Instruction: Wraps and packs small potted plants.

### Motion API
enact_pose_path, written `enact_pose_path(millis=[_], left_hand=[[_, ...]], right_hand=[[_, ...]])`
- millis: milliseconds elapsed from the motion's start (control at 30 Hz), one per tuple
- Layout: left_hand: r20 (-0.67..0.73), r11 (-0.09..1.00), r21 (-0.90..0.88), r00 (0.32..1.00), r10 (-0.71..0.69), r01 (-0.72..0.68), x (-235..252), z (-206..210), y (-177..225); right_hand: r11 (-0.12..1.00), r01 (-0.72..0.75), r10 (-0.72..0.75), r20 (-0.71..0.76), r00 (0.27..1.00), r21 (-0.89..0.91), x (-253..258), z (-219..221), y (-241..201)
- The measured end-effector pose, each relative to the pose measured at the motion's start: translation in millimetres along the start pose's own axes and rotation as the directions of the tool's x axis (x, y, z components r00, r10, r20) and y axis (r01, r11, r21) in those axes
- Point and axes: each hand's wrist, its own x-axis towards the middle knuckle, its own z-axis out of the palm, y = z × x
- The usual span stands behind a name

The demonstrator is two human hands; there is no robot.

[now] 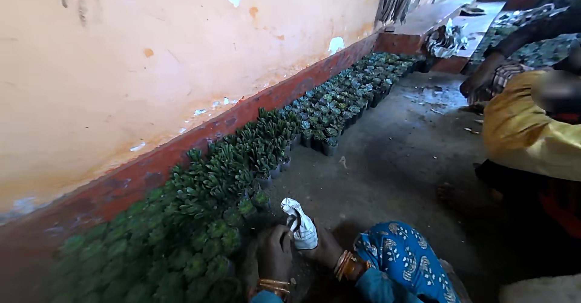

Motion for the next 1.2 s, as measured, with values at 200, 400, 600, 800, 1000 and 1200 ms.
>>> enact_pose_path(millis=[200, 400, 600, 800, 1000, 1200], left_hand=[[-0.111, 0.881, -0.467, 0.985, -0.134, 0.067, 5.8, 6.1, -17.2], [-0.193, 0.915, -0.402, 0.977, -0.096, 0.011, 3.1, 4.6, -13.1], [-0.344, 0.921, 0.277, 0.867, 0.360, -0.273, 3.7, 11.3, -11.1], [-0.328, 0.941, -0.244, 0.933, 0.148, -0.235, 6.8, -2.4, -19.0], [-0.286, 0.554, -0.832, 0.863, -0.417, -0.008, 18.3, -19.8, -20.1], [0.109, 0.566, -0.775, 0.942, -0.317, 0.280, 7.2, -12.8, -14.4]], right_hand=[[0.978, 0.093, -0.087, -0.039, 0.995, 0.187, -1.7, 4.2, 0.5], [0.976, 0.045, -0.048, 0.007, 0.999, 0.214, -6.9, 6.5, -6.8], [0.996, 0.054, -0.062, 0.112, 0.992, 0.070, -10.3, 8.3, -10.8], [0.986, 0.039, -0.039, -0.007, 0.999, 0.163, -1.3, 10.6, -4.2], [0.947, -0.250, 0.191, 0.271, 0.943, 0.203, -56.8, -56.1, -139.7], [0.798, -0.021, -0.012, 0.051, 0.999, 0.603, -22.6, -2.3, -18.1]])
